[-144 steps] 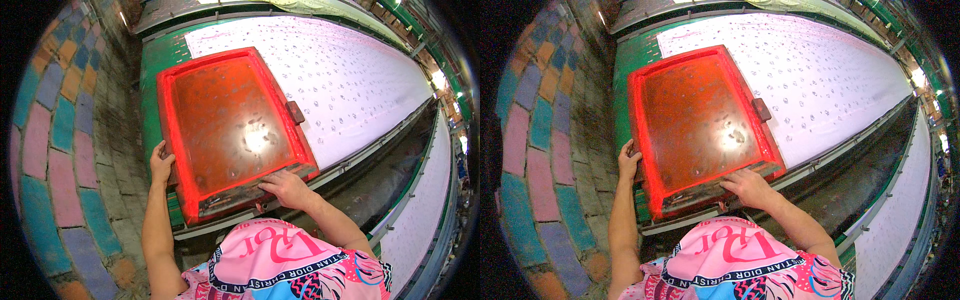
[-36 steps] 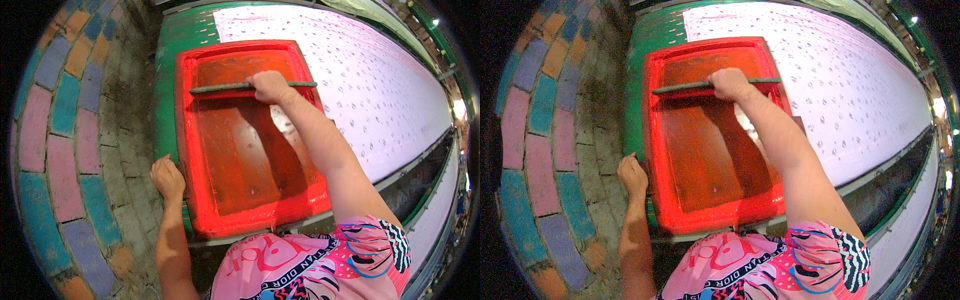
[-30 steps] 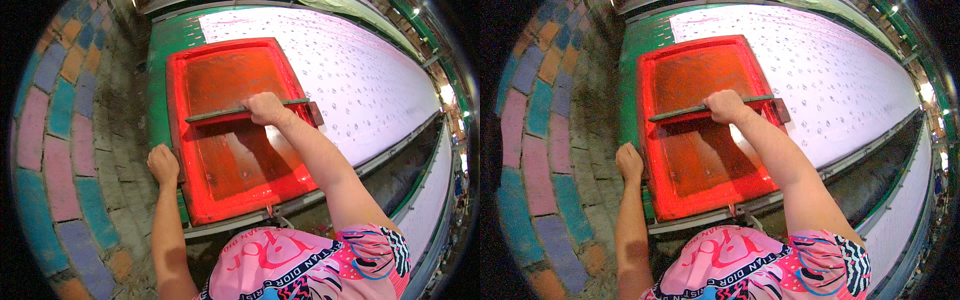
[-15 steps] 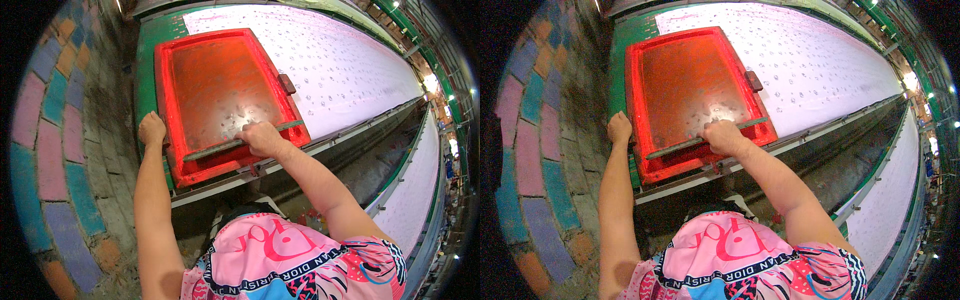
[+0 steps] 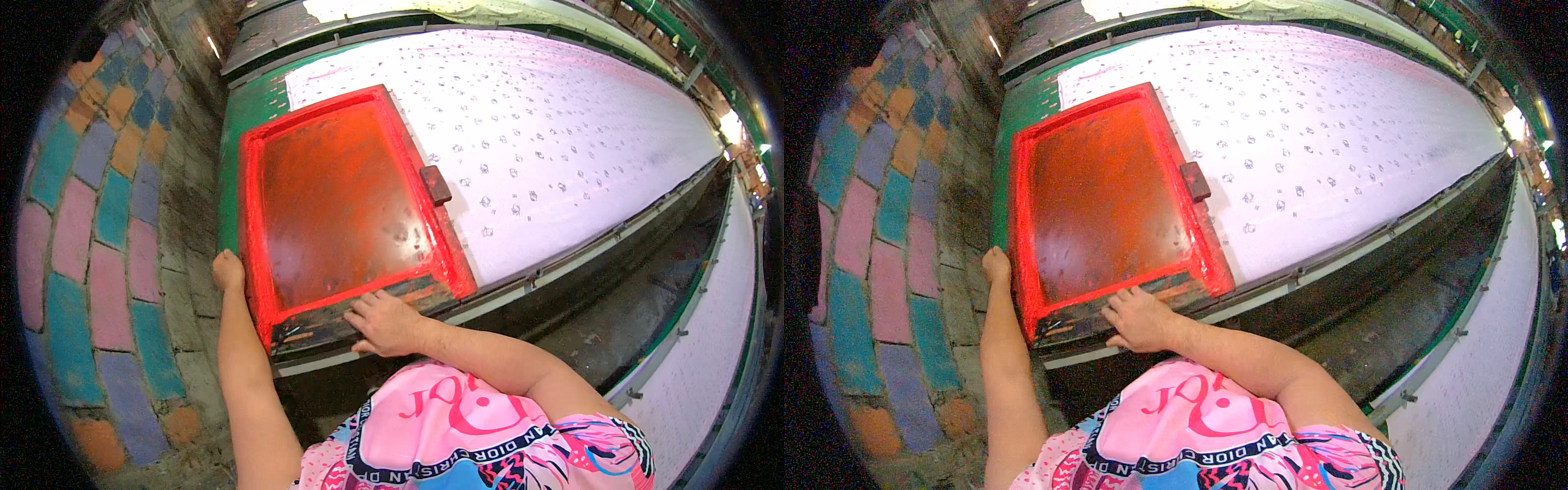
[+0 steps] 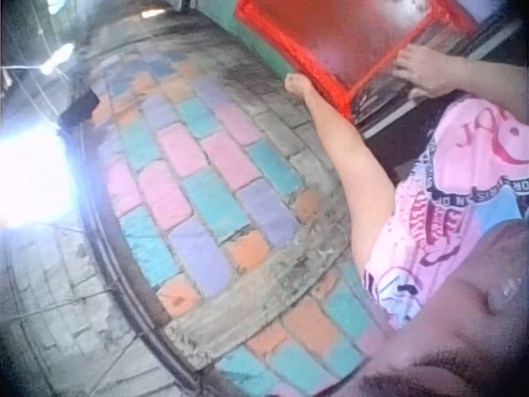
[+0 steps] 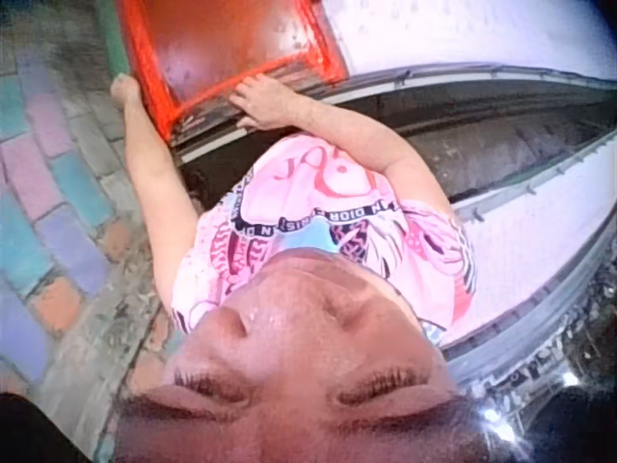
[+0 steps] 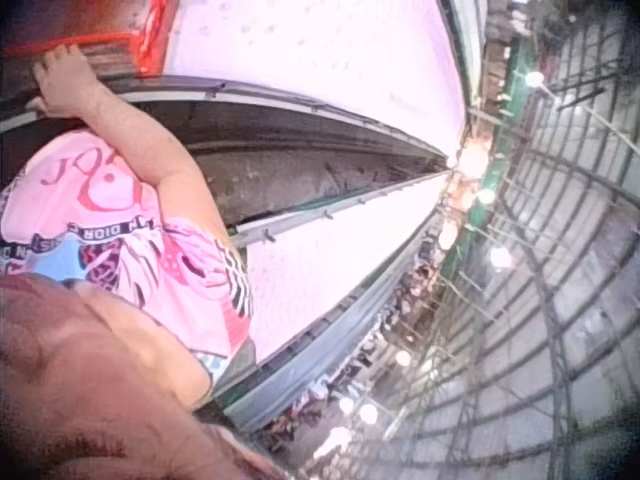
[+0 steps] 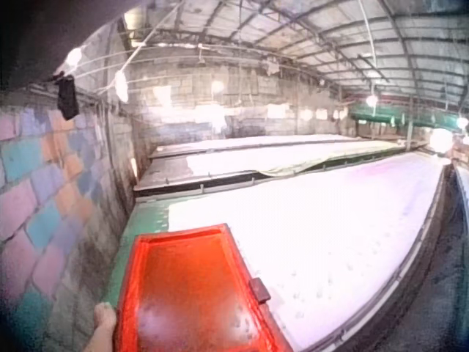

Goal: The person uses a red rectangular screen printing frame to apply a pattern onto a long piece of light-colored fabric on a conveyor. They repeatedly dip the frame into a red liquid and press it onto the fabric, moving along the conveyor as it advances.

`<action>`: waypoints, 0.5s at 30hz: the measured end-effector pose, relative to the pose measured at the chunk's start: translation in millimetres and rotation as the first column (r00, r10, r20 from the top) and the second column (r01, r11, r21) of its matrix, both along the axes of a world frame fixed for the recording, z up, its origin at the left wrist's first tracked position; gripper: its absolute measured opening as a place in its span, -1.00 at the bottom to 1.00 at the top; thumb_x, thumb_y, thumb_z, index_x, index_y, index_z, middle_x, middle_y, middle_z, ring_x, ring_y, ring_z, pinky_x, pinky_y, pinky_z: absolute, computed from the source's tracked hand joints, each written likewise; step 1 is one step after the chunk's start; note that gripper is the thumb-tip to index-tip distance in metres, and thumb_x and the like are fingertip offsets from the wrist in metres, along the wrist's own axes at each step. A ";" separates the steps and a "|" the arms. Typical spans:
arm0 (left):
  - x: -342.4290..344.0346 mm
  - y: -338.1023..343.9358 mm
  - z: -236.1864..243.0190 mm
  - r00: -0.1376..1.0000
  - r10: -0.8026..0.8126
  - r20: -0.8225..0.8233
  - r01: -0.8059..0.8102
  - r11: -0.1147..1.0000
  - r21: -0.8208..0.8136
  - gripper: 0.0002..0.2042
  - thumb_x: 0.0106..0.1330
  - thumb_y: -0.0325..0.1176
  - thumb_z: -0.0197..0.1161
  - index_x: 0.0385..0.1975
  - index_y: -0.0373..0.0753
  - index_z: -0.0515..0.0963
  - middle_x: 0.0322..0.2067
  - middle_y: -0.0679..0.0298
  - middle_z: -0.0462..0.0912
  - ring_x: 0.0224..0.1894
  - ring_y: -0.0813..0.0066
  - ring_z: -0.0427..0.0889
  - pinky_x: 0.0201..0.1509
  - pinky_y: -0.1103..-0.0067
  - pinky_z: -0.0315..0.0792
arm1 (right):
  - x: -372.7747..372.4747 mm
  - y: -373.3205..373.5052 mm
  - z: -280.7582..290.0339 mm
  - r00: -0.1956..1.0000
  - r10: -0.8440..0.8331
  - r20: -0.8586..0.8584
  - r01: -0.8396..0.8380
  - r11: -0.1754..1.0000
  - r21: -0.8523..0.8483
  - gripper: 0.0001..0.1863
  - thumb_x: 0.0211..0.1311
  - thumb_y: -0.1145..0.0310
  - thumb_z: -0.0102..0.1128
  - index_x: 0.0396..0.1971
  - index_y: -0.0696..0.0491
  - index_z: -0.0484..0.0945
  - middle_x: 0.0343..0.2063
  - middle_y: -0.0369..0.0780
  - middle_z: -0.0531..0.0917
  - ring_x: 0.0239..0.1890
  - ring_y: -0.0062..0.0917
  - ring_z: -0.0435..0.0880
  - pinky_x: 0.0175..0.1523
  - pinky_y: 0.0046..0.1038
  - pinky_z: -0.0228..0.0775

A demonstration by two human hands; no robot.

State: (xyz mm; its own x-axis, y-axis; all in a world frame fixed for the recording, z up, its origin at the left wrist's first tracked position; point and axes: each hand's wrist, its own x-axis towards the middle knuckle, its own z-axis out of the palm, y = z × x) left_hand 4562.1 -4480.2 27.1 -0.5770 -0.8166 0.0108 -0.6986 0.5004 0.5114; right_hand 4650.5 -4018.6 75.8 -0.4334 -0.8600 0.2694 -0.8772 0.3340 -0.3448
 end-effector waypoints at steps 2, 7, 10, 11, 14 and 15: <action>-2.8 29.5 5.2 0.999 0.032 0.023 -0.032 0.999 -0.032 -0.53 0.69 -0.09 -0.01 0.07 -0.34 0.76 0.14 -0.15 0.76 0.20 -0.29 0.71 0.27 -0.06 0.55 | -14.9 31.9 -2.1 0.981 0.092 0.169 -0.088 0.996 -0.030 -0.40 0.38 -0.10 0.40 0.10 0.15 0.72 0.11 -0.03 0.71 0.20 -0.12 0.66 0.28 -0.10 0.49; 0.1 45.7 24.8 0.982 0.055 0.179 -0.020 0.982 -0.190 -0.50 0.70 -0.09 -0.03 0.05 -0.37 0.76 0.11 -0.21 0.76 0.16 -0.29 0.72 0.26 -0.06 0.56 | -65.9 102.8 -0.3 0.947 0.039 0.318 0.068 0.946 -0.316 -0.67 0.37 0.22 0.46 0.00 0.11 0.77 0.08 -0.03 0.76 0.19 -0.07 0.70 0.35 -0.10 0.52; 1.6 61.4 25.7 0.980 0.078 0.184 -0.042 0.980 -0.195 -0.51 0.70 -0.09 -0.03 0.08 -0.36 0.76 0.14 -0.20 0.75 0.17 -0.31 0.71 0.27 -0.05 0.56 | -107.9 143.8 -6.9 0.896 -0.283 0.341 0.408 0.830 -0.381 -0.70 0.29 0.46 0.46 0.02 0.14 0.75 0.12 0.04 0.73 0.24 0.00 0.69 0.41 -0.08 0.52; 0.0 61.4 26.3 0.980 0.090 0.178 -0.053 0.978 -0.202 -0.51 0.70 -0.08 -0.01 0.07 -0.37 0.76 0.12 -0.20 0.76 0.14 -0.33 0.72 0.25 -0.06 0.56 | -125.5 151.6 -14.1 0.874 -0.363 0.322 0.473 0.785 -0.401 -0.64 0.29 0.47 0.44 0.08 0.14 0.73 0.15 0.06 0.70 0.25 0.03 0.68 0.42 -0.08 0.52; 0.8 52.6 27.2 0.976 0.107 0.188 -0.069 0.978 -0.198 -0.50 0.70 -0.07 0.02 0.04 -0.40 0.76 0.09 -0.20 0.77 0.11 -0.34 0.72 0.24 -0.06 0.55 | -171.8 164.2 -34.0 0.757 -0.514 0.404 0.646 0.681 -0.344 -0.43 0.31 0.52 0.44 0.33 0.09 0.61 0.29 0.05 0.63 0.35 -0.06 0.63 0.48 -0.16 0.48; 0.8 47.1 27.4 0.973 0.102 0.205 -0.065 0.982 -0.179 -0.51 0.71 -0.07 0.02 0.04 -0.41 0.75 0.10 -0.20 0.77 0.13 -0.32 0.72 0.26 -0.05 0.54 | -182.3 163.4 -39.3 0.706 -0.549 0.447 0.696 0.652 -0.300 -0.35 0.32 0.53 0.44 0.43 0.07 0.57 0.34 0.04 0.61 0.39 -0.12 0.62 0.50 -0.20 0.46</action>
State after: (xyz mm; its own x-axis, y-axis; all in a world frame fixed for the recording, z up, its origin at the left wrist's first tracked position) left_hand 4562.9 -4433.1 54.4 -0.5107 -0.8589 0.0378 -0.8251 0.5020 0.2593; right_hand 4468.2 -3855.2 36.5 -0.9392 -0.1825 0.2908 -0.3432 0.5188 -0.7830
